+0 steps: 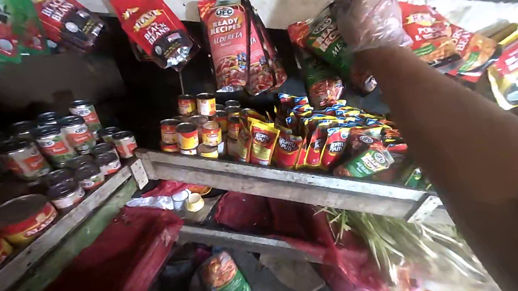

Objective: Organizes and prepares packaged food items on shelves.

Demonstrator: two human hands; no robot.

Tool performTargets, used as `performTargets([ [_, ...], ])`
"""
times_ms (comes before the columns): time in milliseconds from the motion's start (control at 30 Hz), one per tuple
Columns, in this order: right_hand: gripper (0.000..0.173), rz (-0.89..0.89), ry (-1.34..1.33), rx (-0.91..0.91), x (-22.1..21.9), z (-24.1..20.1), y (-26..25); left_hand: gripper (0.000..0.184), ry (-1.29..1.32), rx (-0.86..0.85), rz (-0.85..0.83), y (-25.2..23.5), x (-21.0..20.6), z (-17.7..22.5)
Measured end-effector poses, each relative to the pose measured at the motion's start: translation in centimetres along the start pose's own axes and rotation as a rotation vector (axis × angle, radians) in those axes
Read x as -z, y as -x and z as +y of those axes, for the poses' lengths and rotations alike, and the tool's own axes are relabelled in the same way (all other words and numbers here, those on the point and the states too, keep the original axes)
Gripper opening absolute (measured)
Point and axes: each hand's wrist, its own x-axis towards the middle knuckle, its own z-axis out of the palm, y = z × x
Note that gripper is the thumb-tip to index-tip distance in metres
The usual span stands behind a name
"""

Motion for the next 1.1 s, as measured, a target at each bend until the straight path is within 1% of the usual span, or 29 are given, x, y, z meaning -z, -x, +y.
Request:
performTargets([
  [67, 0.033, 0.005, -0.034, -0.014, -0.3, 0.4, 0.1, 0.047, 0.028, -0.007, 0.010, -0.6, -2.0, 3.0],
  [133, 0.034, 0.003, -0.057, -0.046, -0.8, 0.7, 0.2, 0.047, 0.181, -0.095, 0.047, -2.6, -4.5, 2.1],
  [167, 0.036, -0.016, -0.049, -0.067, -0.8, 0.6, 0.4, 0.047, 0.259, -0.104, 0.062, -3.6, -5.5, 2.1],
  [233, 0.038, -0.046, -0.023, -0.089, -1.4, 0.6, 1.1, 0.047, 0.335, -0.128, 0.026, -4.7, -6.6, 3.3],
  [300, 0.040, -0.018, -0.068, -0.058, -1.3, 0.8, 1.4, 0.045, 0.352, -0.178, 0.002, -5.2, -7.6, 5.0],
  [367, 0.040, 0.054, -0.153, -0.008, -0.6, 0.7, 1.8, 0.047, 0.318, -0.239, -0.062, -5.9, -8.5, 6.5],
  [433, 0.027, 0.162, -0.253, 0.105, 0.0, 0.7, 2.7, 0.044, 0.329, -0.288, -0.151, -6.6, -10.3, 8.2],
  [467, 0.020, 0.181, -0.284, 0.151, 0.5, 0.8, 3.4, 0.041, 0.371, -0.266, -0.209, -6.9, -11.6, 9.2],
  [500, 0.017, 0.176, -0.277, 0.169, 1.4, 0.8, 4.4, 0.039, 0.420, -0.220, -0.261, -7.2, -13.1, 10.2],
  [567, 0.018, 0.176, -0.265, 0.193, 3.2, 1.8, 7.0, 0.037, 0.515, -0.115, -0.311, -7.5, -16.8, 12.2],
  [633, 0.028, 0.159, -0.315, 0.214, 4.6, 4.4, 10.2, 0.038, 0.608, -0.036, -0.242, -7.3, -21.2, 14.3],
  [667, 0.033, 0.151, -0.361, 0.252, 5.0, 6.3, 11.8, 0.043, 0.627, -0.003, -0.190, -7.4, -23.5, 15.2],
  [700, 0.036, 0.148, -0.394, 0.271, 5.2, 8.2, 13.3, 0.047, 0.606, 0.021, -0.133, -7.7, -25.7, 16.0],
  [733, 0.038, 0.151, -0.405, 0.265, 5.2, 10.0, 14.8, 0.053, 0.551, 0.060, -0.116, -8.3, -27.7, 16.6],
  [767, 0.041, 0.147, -0.400, 0.227, 5.2, 11.9, 16.1, 0.060, 0.472, 0.123, -0.175, -8.9, -29.2, 17.2],
  [800, 0.043, 0.137, -0.384, 0.177, 5.0, 14.0, 17.3, 0.063, 0.394, 0.181, -0.259, -9.5, -30.3, 17.8],
  [867, 0.050, 0.128, -0.319, 0.068, 4.4, 17.7, 19.2, 0.057, 0.289, 0.232, -0.508, -10.4, -31.3, 18.5],
  [900, 0.051, 0.117, -0.289, 0.012, 4.2, 19.2, 19.9, 0.052, 0.249, 0.231, -0.601, -10.7, -31.3, 18.7],
  [933, 0.050, 0.117, -0.265, -0.029, 3.9, 20.3, 20.5, 0.049, 0.220, 0.225, -0.659, -11.3, -31.3, 18.8],
  [1000, 0.046, 0.125, -0.218, -0.082, 3.3, 21.6, 21.6, 0.047, 0.096, 0.165, -0.751, -12.4, -30.7, 18.7],
  [1033, 0.043, 0.125, -0.208, -0.085, 3.0, 21.4, 22.1, 0.048, 0.012, 0.099, -0.784, -12.5, -30.0, 18.6],
  [1067, 0.040, 0.127, -0.206, -0.065, 2.6, 21.0, 22.5, 0.046, -0.041, -0.003, -0.789, -12.0, -29.1, 18.7],
  [1100, 0.035, 0.124, -0.211, -0.035, 2.2, 20.4, 22.8, 0.042, -0.035, -0.144, -0.784, -11.0, -28.1, 18.9],
])
